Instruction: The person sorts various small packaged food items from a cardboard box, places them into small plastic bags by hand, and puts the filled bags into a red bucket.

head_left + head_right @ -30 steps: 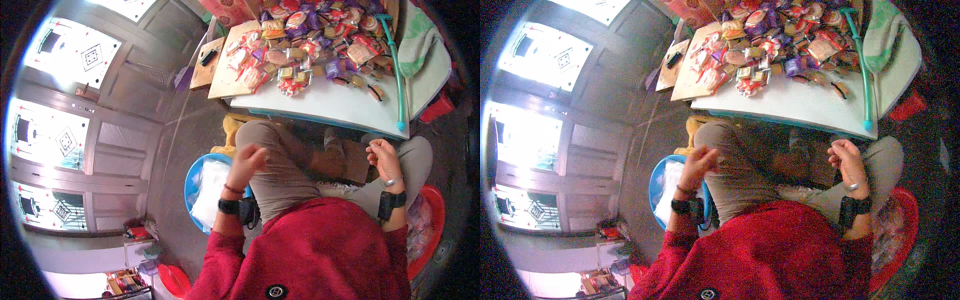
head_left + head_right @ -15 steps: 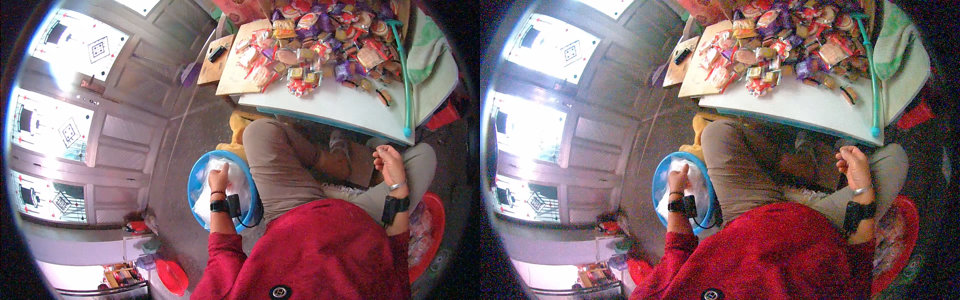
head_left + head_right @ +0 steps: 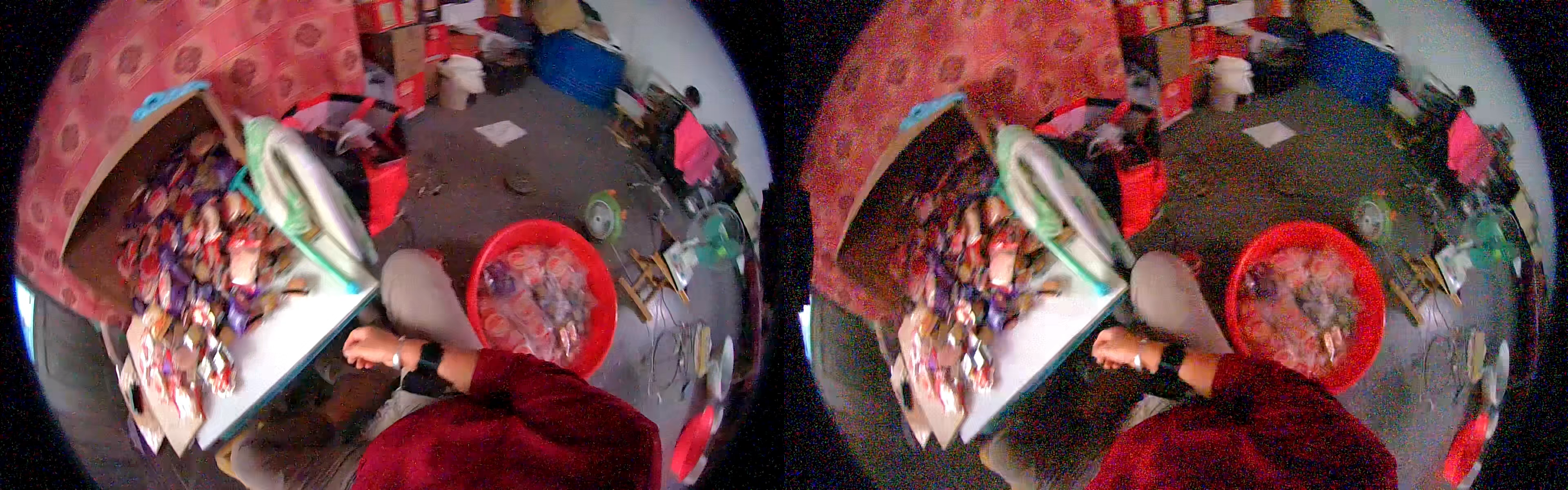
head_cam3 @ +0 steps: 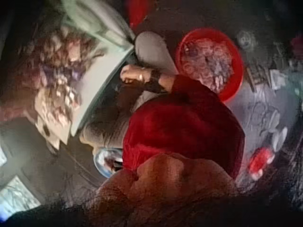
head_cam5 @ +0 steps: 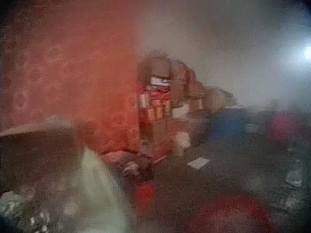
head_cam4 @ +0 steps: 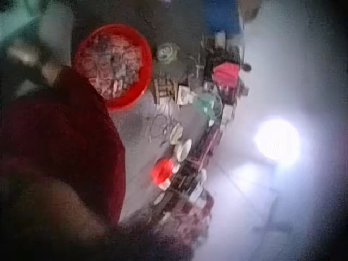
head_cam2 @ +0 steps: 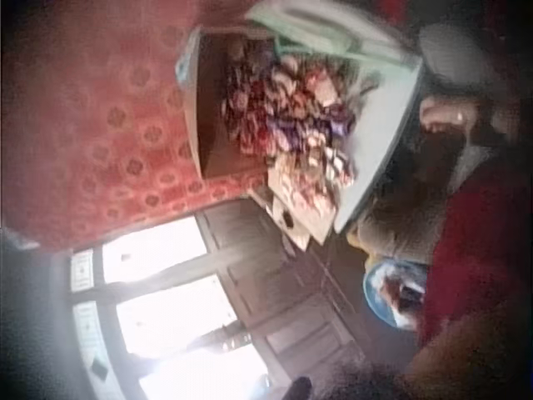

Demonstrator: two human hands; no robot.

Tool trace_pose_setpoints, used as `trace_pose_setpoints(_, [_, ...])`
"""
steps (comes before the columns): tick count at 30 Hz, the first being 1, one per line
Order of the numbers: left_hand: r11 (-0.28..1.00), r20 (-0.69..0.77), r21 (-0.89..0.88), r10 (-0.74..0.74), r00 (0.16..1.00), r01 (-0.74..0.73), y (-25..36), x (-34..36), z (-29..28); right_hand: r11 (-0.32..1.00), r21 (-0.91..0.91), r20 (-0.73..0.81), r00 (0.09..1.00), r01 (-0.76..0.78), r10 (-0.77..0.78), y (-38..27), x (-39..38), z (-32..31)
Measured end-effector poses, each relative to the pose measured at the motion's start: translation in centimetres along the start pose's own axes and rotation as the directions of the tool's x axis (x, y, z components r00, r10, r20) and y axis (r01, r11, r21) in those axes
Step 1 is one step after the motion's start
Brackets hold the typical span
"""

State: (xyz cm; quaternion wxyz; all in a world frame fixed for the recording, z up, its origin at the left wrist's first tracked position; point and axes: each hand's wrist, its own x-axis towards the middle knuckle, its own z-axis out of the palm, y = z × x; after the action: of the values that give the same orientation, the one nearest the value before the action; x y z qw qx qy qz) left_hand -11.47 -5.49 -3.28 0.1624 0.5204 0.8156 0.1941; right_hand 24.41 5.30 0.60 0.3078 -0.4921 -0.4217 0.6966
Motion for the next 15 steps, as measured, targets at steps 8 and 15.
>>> trace_pose_setpoints(8, [0.996, 0.245, -0.084, 0.014, 0.969, 0.007, 6.2, 1.1, 3.2, 0.999, 0.038, -0.051, 0.998, -0.032, 0.034, 0.4, -1.1, 1.2])
trace_pose_setpoints(15, [0.983, 0.277, -0.171, -0.017, 0.961, 0.067, 7.1, 0.9, 2.8, 0.998, 0.056, -0.030, 1.000, -0.001, 0.002, 0.8, -0.8, 0.8])
